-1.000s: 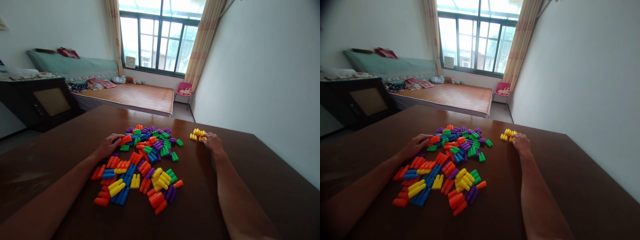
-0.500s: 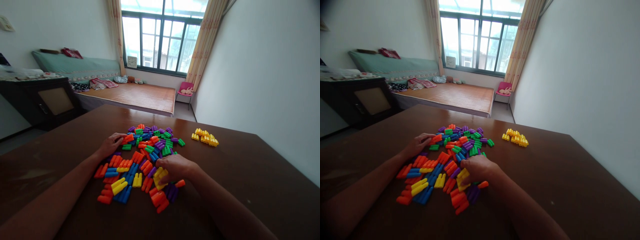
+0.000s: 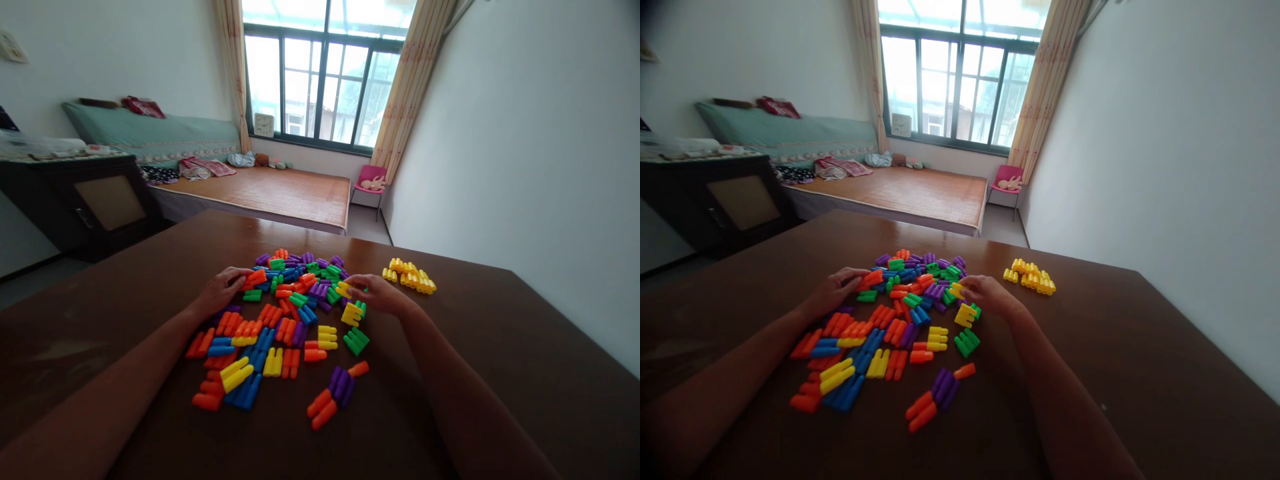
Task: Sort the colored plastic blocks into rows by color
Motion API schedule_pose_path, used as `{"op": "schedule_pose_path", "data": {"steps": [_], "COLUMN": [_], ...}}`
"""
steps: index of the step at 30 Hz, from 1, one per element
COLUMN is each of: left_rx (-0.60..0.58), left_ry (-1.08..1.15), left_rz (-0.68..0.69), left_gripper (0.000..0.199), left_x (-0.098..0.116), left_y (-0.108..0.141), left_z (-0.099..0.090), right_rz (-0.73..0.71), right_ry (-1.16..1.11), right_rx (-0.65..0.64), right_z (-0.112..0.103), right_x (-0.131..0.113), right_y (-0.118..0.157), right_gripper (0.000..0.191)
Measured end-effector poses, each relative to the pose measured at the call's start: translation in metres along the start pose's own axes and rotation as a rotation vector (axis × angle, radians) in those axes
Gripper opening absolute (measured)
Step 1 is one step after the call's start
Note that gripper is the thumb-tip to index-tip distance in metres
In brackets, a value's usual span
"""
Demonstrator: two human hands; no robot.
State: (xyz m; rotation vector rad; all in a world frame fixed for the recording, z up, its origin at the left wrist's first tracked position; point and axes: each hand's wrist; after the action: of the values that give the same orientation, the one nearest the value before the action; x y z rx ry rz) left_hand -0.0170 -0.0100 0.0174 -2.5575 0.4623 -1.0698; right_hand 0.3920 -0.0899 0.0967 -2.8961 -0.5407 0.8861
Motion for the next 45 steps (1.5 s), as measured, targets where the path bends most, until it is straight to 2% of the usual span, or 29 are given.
{"op": "schedule_pose_path", "data": {"steps": [2, 5, 8, 11, 14, 19, 25, 27, 29, 31, 34, 37, 43, 45], "left_rx": [0.01, 0.012, 0.001, -0.009, -0.014, -0.012, -0.005, -0.007, -0.007, -0.008, -0.012, -0.016, -0.004, -0.009], "left_ry": [-0.003, -0.005, -0.007, -0.002, 0.003, -0.008, 0.006, 0.011, 0.01, 0.009, 0.02, 0.021, 0.004, 0.004], "left_rz": [0.002, 0.0, -0.012, -0.018, -0.016, -0.014, -0.006, -0.004, -0.005, -0.007, -0.018, -0.021, -0.012, -0.014], "left_gripper": [0.049, 0.049, 0.049, 0.049, 0.049, 0.049, 0.049, 0.048, 0.048, 0.049, 0.051, 0.051, 0.053, 0.053], "left_x": [0.0, 0.001, -0.001, -0.003, -0.003, -0.001, -0.003, -0.003, -0.004, -0.004, -0.006, -0.008, -0.005, -0.003], "left_y": [0.0, 0.0, 0.0, -0.001, -0.001, -0.001, 0.0, 0.0, 0.0, 0.0, 0.0, -0.001, -0.001, -0.001], "left_z": [0.0, 0.0, 0.0, 0.001, 0.001, 0.0, 0.001, 0.002, 0.002, 0.001, 0.002, 0.002, 0.0, 0.0], "right_rz": [0.102, 0.308, 0.428, 0.474, 0.436, 0.225, 0.302, 0.301, 0.29, 0.264, 0.198, 0.163, 0.169, 0.196], "right_ry": [0.099, 0.392, 0.574, 0.618, 0.586, 0.477, 0.442, 0.465, 0.5, 0.508, 0.449, 0.406, 0.367, 0.42], "right_rx": [0.043, 0.078, 0.01, -0.083, -0.084, -0.072, -0.126, -0.08, 0.02, 0.065, -0.011, -0.051, -0.033, 0.052], "right_z": [-0.006, -0.014, -0.018, -0.02, -0.022, -0.018, -0.019, -0.02, -0.019, -0.017, -0.012, -0.007, -0.007, -0.016], "right_x": [0.012, 0.031, 0.045, 0.05, 0.051, 0.057, 0.059, 0.059, 0.059, 0.059, 0.059, 0.055, 0.058, 0.068], "right_y": [0.001, 0.003, 0.007, 0.011, 0.011, 0.009, 0.008, 0.008, 0.007, 0.006, 0.005, 0.004, 0.003, 0.005], "right_gripper": [0.029, 0.026, 0.027, 0.03, 0.032, 0.038, 0.027, 0.023, 0.025, 0.034, 0.039, 0.034, 0.037, 0.035]}}
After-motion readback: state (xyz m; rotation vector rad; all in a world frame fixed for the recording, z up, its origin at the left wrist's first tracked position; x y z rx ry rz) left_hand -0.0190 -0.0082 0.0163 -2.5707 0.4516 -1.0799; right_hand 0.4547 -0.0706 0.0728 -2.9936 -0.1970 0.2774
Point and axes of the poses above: each hand's wrist, its own y-axis away from the middle knuckle, its own z-axis out of the palm, x = y × z, and after that the axes turned 9 degrees about x, right-handed
